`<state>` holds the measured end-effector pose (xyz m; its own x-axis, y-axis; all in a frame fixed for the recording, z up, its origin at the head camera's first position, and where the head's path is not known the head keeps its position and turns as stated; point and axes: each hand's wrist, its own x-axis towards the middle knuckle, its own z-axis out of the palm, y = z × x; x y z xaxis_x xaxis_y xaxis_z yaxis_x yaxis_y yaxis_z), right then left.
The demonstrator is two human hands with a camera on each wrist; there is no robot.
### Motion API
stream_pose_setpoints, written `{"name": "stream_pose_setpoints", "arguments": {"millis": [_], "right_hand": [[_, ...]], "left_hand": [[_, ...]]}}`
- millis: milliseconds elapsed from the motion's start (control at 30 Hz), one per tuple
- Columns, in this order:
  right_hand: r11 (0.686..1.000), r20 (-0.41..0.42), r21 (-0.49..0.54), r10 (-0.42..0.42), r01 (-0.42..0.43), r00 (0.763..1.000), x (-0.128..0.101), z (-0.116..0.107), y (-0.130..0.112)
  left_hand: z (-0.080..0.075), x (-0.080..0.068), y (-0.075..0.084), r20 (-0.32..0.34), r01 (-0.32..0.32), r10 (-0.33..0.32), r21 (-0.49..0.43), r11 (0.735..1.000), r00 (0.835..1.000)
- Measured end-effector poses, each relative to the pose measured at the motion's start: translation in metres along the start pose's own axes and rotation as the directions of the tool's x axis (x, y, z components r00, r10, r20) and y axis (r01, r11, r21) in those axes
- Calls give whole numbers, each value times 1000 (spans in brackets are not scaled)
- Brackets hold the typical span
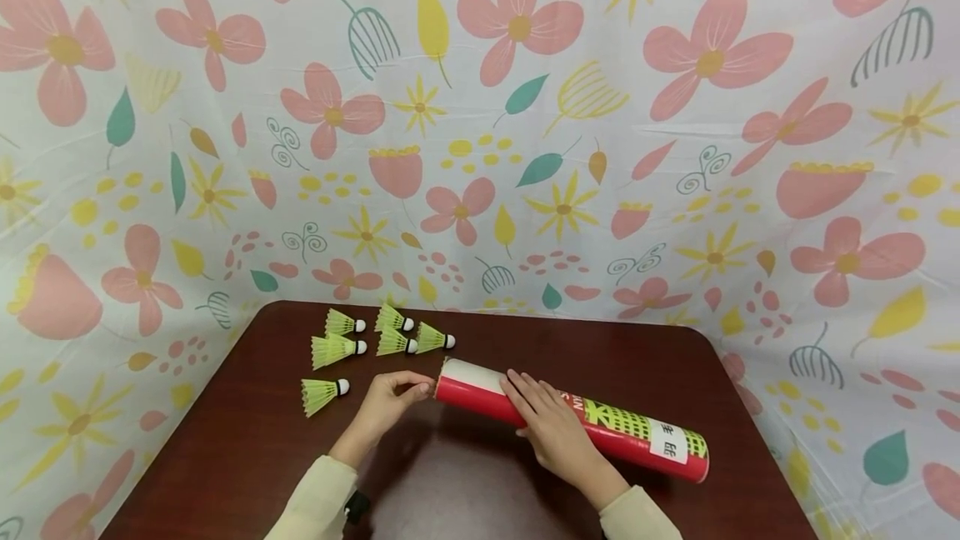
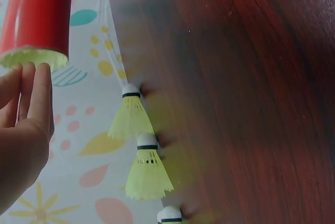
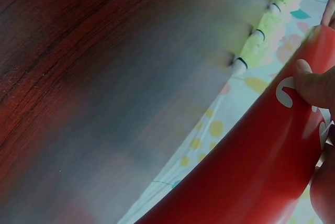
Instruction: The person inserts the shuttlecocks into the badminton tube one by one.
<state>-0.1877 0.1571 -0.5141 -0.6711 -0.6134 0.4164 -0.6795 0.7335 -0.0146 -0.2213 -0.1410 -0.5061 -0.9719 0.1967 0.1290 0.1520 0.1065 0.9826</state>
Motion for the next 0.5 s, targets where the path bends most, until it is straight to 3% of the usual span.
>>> {"name": "stream_pose_setpoints", "arguments": {"millis": [167, 333, 500], "right_hand": [[1000, 0, -1, 2, -2, 1000, -1, 0, 2], [1000, -11, -3, -8, 8, 1000, -3, -1, 3], [1000, -25, -1, -17, 17, 1000, -5, -2, 3]], "left_hand": [[-10, 0, -6, -135, 23, -23, -4, 1000, 991], [-23, -3, -6, -250, 56, -58, -17, 998, 967], [-41, -8, -3, -340, 88, -63, 60, 994, 938]]}}
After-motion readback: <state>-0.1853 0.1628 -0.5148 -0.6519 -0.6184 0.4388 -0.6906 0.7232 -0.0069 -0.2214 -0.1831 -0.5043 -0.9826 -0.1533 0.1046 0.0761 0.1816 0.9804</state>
